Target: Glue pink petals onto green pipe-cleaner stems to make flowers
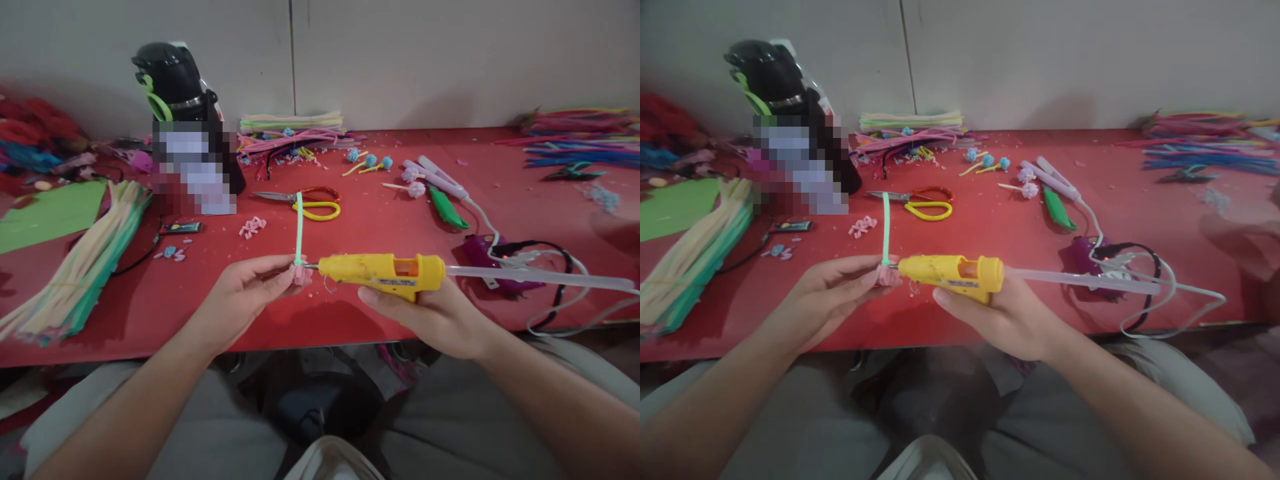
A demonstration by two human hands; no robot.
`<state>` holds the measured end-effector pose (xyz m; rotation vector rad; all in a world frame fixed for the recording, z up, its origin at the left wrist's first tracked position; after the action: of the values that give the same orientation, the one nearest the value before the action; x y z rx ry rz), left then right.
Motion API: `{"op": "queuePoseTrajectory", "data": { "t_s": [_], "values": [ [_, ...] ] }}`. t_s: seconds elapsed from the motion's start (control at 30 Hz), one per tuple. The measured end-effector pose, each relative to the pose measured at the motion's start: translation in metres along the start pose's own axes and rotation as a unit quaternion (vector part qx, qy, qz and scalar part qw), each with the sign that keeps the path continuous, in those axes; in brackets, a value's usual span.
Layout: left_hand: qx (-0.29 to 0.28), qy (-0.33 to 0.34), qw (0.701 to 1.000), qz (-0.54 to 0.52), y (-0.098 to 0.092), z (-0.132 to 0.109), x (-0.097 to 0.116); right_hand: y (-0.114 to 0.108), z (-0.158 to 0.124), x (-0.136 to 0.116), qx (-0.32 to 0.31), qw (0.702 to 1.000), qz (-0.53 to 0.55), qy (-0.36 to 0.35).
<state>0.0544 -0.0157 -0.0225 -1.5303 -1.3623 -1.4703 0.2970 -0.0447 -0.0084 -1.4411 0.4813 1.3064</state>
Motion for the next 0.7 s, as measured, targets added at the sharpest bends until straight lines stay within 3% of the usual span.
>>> {"op": "queuePoseTrajectory", "data": {
  "t_s": [0.7],
  "values": [
    [0.014,0.02,0.999,-0.028,0.0034,0.0014,0.001,0.0001,-0.0025,0.0028,-0.014,1.0,-0.01,0.016]
  ]
}}
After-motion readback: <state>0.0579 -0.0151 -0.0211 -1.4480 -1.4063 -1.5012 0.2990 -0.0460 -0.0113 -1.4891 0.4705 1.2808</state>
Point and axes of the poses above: each hand's wrist, its own z-axis towards the middle knuckle, its own y-axis out of the palm, x = y × z, the point moved 2 cm from there along z, towards the middle knuckle, and after that the axes turned 2 degrees about -z, right-handed, at the moved point
